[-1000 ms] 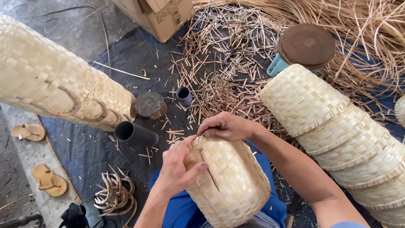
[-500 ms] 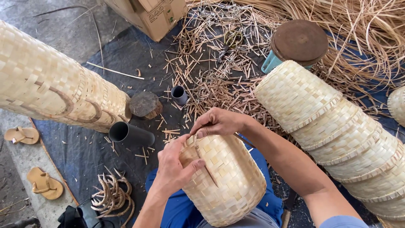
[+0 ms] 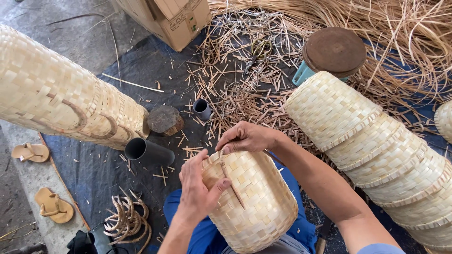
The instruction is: The person is weaving and finishing handmade bamboo or wood baskets.
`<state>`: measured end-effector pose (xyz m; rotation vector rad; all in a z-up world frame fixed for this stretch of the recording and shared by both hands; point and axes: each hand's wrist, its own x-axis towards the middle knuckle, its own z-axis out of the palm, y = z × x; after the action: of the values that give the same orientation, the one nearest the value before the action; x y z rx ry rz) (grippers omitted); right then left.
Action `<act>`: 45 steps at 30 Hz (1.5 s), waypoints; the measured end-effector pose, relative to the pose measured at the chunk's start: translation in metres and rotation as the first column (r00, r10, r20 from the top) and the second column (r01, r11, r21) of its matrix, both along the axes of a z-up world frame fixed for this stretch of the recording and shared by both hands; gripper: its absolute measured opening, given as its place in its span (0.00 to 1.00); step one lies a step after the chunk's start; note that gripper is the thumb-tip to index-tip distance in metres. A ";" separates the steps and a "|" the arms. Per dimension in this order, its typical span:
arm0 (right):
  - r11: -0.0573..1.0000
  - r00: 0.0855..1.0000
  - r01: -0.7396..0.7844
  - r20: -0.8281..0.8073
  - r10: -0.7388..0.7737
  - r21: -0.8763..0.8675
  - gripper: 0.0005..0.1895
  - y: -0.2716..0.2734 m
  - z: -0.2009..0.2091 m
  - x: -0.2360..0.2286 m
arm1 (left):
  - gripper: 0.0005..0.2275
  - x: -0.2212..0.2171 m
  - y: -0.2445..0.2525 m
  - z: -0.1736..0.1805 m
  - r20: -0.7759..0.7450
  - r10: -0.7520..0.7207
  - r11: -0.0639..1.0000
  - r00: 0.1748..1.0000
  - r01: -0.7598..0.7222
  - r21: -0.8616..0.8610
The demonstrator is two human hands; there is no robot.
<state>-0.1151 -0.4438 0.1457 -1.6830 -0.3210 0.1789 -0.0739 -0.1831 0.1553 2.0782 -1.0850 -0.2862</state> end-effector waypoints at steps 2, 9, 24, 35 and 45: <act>0.999 0.999 0.037 -0.002 -0.037 -0.010 0.14 -0.004 0.003 -0.002 | 0.34 -0.011 0.003 -0.013 0.181 0.035 0.978 0.983 0.004 -0.211; 0.999 0.999 0.042 0.020 -0.042 -0.029 0.14 -0.012 0.004 -0.005 | 0.19 -0.051 0.009 -0.013 0.308 0.064 0.937 0.949 0.049 -0.347; 0.981 0.990 0.116 -0.064 -0.127 -0.153 0.14 -0.007 -0.002 -0.003 | 0.17 -0.044 0.023 -0.027 0.084 0.050 0.936 0.995 -0.018 -0.350; 0.997 0.994 0.075 -0.080 -0.078 -0.035 0.16 -0.004 0.004 -0.011 | 0.31 -0.086 0.025 -0.039 -0.219 0.251 0.901 0.943 -0.310 -0.304; 0.974 0.989 0.145 -0.004 -0.148 -0.175 0.13 0.005 0.019 -0.010 | 0.31 -0.079 0.031 -0.070 -0.266 0.259 0.877 0.929 -0.342 -0.338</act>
<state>-0.1248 -0.4385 0.1652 -1.8695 -0.1708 0.1140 -0.1529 -0.1524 0.0855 1.7833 -0.6138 -0.1248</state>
